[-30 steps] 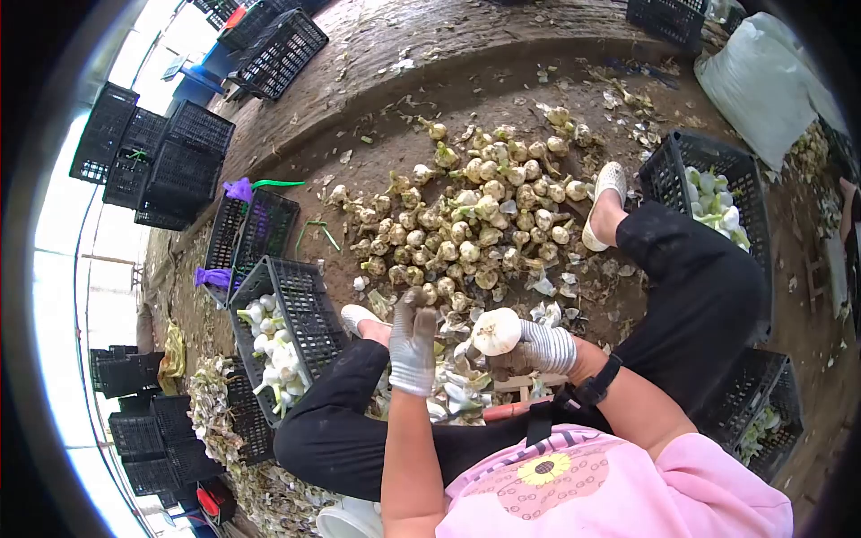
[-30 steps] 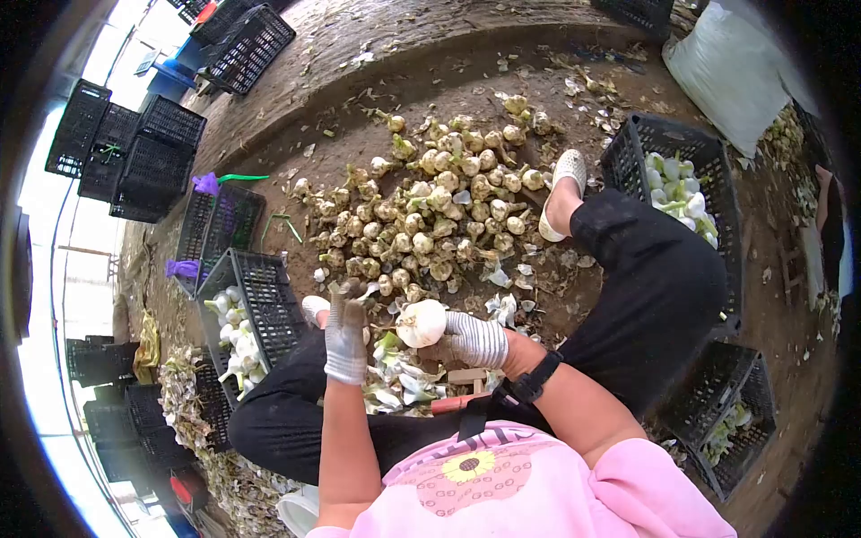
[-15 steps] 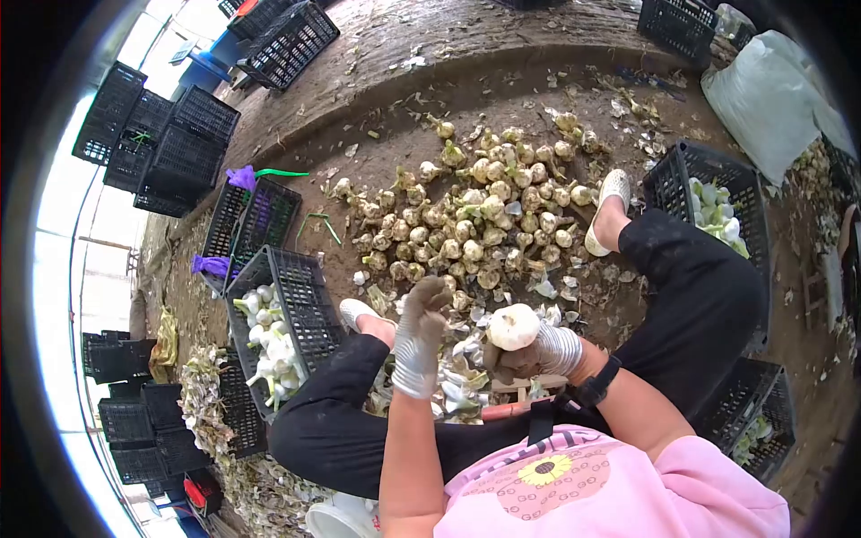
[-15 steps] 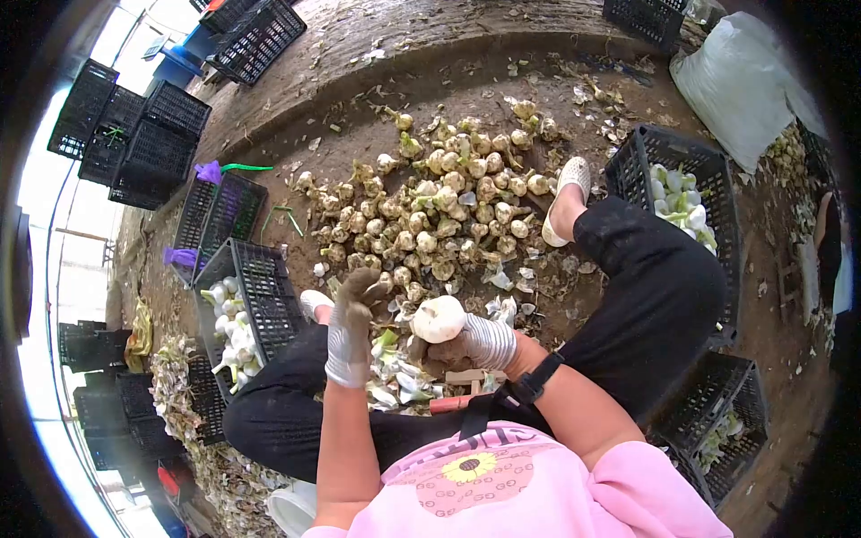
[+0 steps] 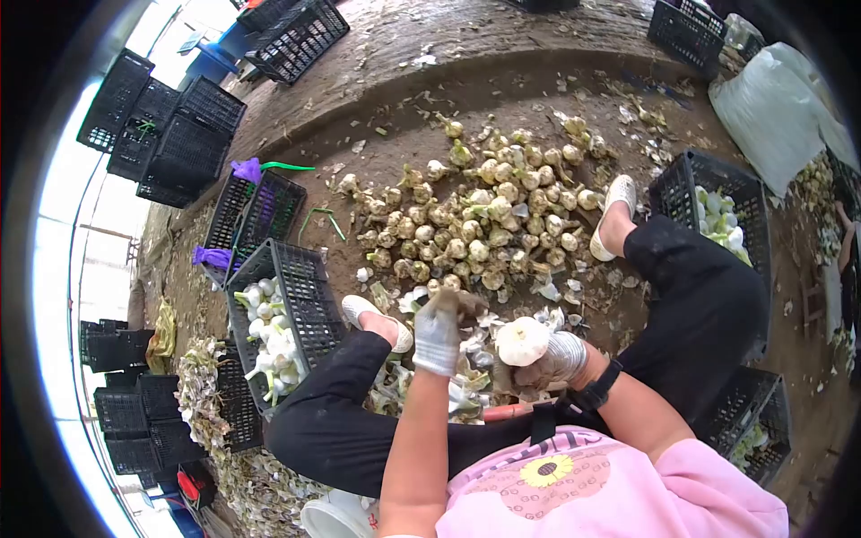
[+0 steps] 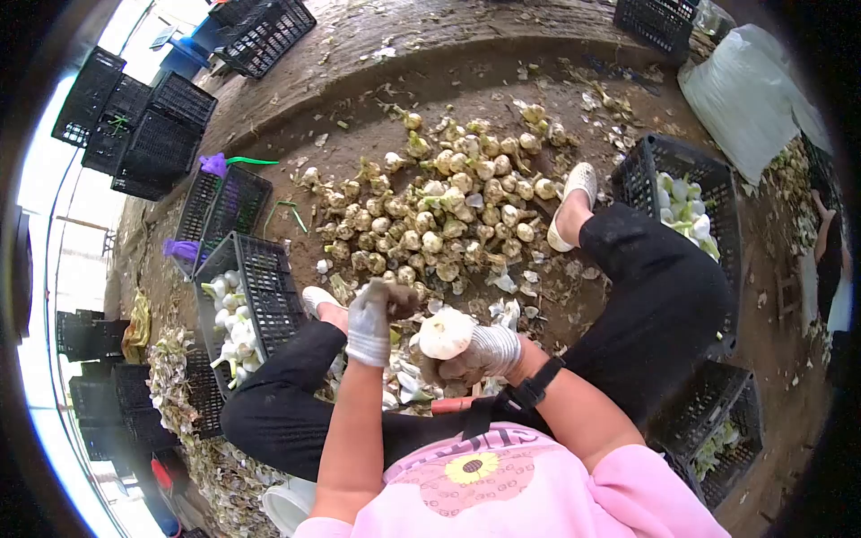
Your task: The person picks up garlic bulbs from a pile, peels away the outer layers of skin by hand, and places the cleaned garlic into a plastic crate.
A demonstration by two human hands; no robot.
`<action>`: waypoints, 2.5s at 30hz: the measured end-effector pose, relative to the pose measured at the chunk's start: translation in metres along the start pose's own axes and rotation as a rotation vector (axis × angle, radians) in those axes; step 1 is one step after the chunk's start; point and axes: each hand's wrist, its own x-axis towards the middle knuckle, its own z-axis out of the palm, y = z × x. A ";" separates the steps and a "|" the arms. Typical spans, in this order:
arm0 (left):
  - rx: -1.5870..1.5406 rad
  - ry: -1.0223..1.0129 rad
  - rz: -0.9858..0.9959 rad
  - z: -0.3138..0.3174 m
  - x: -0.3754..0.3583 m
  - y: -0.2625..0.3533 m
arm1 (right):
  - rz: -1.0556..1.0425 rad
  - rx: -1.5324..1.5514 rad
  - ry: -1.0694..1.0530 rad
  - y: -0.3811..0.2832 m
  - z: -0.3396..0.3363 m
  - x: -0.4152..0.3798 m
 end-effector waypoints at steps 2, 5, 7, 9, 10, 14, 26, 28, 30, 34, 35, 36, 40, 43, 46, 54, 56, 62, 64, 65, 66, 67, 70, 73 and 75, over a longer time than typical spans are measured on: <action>-0.093 0.038 0.002 0.015 -0.006 0.003 | 0.066 0.162 0.039 0.004 -0.006 0.000; 0.364 -0.210 0.426 0.043 -0.050 0.029 | 0.037 -0.376 -0.053 0.005 -0.008 0.010; 0.043 -0.120 0.119 0.025 -0.042 0.009 | 0.287 -0.129 -0.113 0.006 0.003 0.009; 0.125 0.077 0.227 -0.011 -0.021 0.000 | 0.297 0.188 0.029 -0.002 0.009 0.009; -0.127 0.086 0.096 -0.001 -0.033 0.029 | 0.213 0.076 -0.137 -0.006 0.000 0.008; 0.424 -0.393 0.199 0.028 -0.063 0.033 | -0.098 -0.667 -0.163 0.019 -0.020 0.012; -0.631 0.588 0.258 -0.092 0.019 0.064 | 0.168 -0.215 0.324 0.011 -0.025 0.030; -0.139 0.576 0.113 -0.068 0.059 0.043 | 0.104 -0.175 0.417 0.011 -0.032 0.030; 0.185 0.490 0.116 -0.056 0.111 0.020 | 0.009 -0.140 0.491 0.015 -0.042 0.032; 0.835 0.244 0.214 -0.025 0.234 -0.006 | 0.002 -0.015 0.588 0.008 -0.056 0.033; 1.031 0.221 0.167 -0.012 0.260 -0.004 | 0.000 0.022 0.594 0.010 -0.063 0.034; 1.094 0.205 0.124 -0.006 0.293 -0.012 | 0.004 0.042 0.590 0.010 -0.069 0.034; 1.259 0.083 -0.099 0.027 0.390 -0.040 | 0.080 0.029 0.717 0.004 -0.093 0.032; 1.133 0.005 -0.185 0.042 0.431 -0.084 | 0.057 0.178 0.789 0.007 -0.107 0.031; 0.956 0.003 -0.174 0.033 0.437 -0.100 | 0.026 0.146 0.797 0.008 -0.113 0.030; -0.567 -0.034 -0.231 -0.015 0.262 -0.033 | -0.073 0.364 0.781 0.015 -0.105 0.033; -0.794 -0.119 -0.287 -0.005 0.186 -0.027 | -0.138 0.541 0.734 0.010 -0.093 0.034; -0.508 -0.242 -0.231 0.025 0.035 -0.019 | -0.111 0.619 0.755 0.018 -0.071 0.038; -0.244 -0.226 -0.070 0.022 0.015 -0.009 | -0.144 0.437 0.736 0.008 -0.054 0.038; -0.056 -0.205 0.060 0.020 0.008 -0.003 | -0.157 0.327 0.720 0.004 -0.049 0.037; 0.202 -0.171 0.137 0.021 0.000 0.003 | -0.167 0.221 0.704 0.001 -0.045 0.035; 0.461 -0.132 0.208 0.022 -0.007 0.007 | -0.178 0.117 0.688 0.001 -0.040 0.034; 0.876 -0.024 0.430 0.033 -0.021 0.013 | -0.301 0.113 0.624 0.001 -0.033 0.031; 0.949 0.039 0.525 0.049 -0.031 0.011 | -0.307 0.067 0.643 -0.006 -0.027 0.023; 0.942 0.051 0.473 0.052 -0.031 0.013 | -0.251 0.119 0.643 -0.006 -0.030 0.023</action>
